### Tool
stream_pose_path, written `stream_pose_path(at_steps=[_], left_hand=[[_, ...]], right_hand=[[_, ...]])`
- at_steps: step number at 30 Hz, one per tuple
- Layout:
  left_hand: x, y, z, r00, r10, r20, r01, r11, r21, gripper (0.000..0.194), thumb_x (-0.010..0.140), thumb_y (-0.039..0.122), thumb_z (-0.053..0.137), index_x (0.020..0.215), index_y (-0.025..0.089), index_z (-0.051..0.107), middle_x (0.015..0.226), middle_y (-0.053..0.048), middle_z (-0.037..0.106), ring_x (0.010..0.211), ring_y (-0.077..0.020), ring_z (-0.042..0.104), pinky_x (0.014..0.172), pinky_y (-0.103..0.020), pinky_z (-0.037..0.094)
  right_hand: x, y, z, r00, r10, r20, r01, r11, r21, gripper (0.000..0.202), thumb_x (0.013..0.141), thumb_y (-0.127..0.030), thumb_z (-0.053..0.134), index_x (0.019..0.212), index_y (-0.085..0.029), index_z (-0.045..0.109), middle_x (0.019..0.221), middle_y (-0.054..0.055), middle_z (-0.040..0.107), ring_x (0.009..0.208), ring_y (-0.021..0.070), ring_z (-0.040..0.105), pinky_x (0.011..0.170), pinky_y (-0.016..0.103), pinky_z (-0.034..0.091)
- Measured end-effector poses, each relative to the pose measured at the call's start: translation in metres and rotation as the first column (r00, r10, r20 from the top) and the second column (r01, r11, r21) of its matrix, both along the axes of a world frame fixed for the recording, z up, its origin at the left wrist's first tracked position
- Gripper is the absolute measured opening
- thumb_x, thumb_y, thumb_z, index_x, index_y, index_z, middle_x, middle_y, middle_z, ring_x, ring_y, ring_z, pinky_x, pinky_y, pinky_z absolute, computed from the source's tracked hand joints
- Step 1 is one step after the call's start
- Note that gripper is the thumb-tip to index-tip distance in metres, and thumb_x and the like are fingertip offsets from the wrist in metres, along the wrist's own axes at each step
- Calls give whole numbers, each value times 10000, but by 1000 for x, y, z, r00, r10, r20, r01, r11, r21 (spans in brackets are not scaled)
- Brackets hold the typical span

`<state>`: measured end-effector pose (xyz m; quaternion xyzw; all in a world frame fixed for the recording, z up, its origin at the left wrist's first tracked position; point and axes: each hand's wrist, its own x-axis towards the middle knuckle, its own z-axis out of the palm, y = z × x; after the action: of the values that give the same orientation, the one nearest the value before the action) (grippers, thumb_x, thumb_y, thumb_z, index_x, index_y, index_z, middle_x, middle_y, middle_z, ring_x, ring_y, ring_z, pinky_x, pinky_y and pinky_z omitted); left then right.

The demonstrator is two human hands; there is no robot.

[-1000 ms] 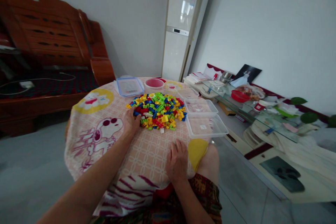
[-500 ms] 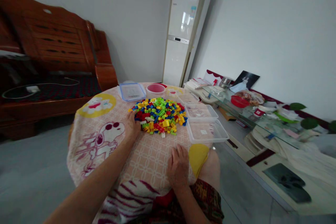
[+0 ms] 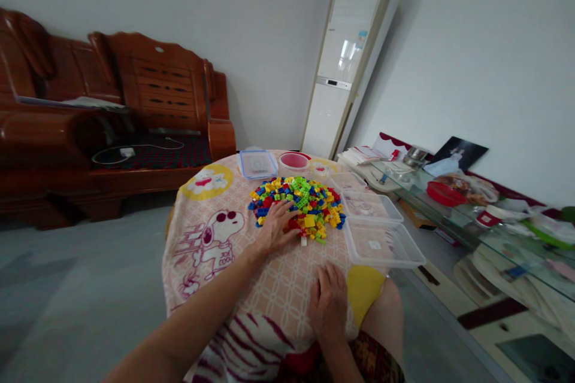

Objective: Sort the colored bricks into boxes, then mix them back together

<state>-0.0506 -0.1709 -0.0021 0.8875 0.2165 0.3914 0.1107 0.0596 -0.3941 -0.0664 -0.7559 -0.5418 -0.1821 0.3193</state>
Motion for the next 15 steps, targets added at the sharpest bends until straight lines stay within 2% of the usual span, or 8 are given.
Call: stream_pose_path(at_steps=[3,6,10,15], left_hand=[[5,-4,-3,989,-69,-128,70,998,4,449,787,463,675,1178,242,664,1451,-113,478,1373,-350,363,1143,-614,275],[7,-2,-8,983,-96,-154,97,995,-4,307,811,405,661,1066,238,701,1454,-101,480,1361,-332,384,1144,-615,271],[7,8,-15,997,-37,-66,35,999,-36,206,831,341,636,965,202,709,1376,-126,551,1323,-303,439,1112,-562,359],[2,18,-18,994,90,67,-84,993,-87,266,902,362,512,997,202,703,1342,-115,574,1268,-271,493,1079,-508,425]], right_hand=[[0,0,-1,1000,-4,-6,4,1000,-11,353,914,-164,431,1212,-122,617,1301,157,578,1259,308,439,1056,529,388],[0,0,-1,1000,-8,-2,8,1000,-22,354,918,-167,426,1210,-114,619,1309,161,573,1262,308,436,1056,529,386],[0,0,-1,1000,-10,5,10,1000,-18,351,922,-176,419,1200,-116,626,1302,161,581,1254,299,442,1055,525,387],[0,0,1,1000,-9,9,9,1000,-18,359,919,-179,415,1205,-123,625,1294,166,587,1255,299,446,1038,530,398]])
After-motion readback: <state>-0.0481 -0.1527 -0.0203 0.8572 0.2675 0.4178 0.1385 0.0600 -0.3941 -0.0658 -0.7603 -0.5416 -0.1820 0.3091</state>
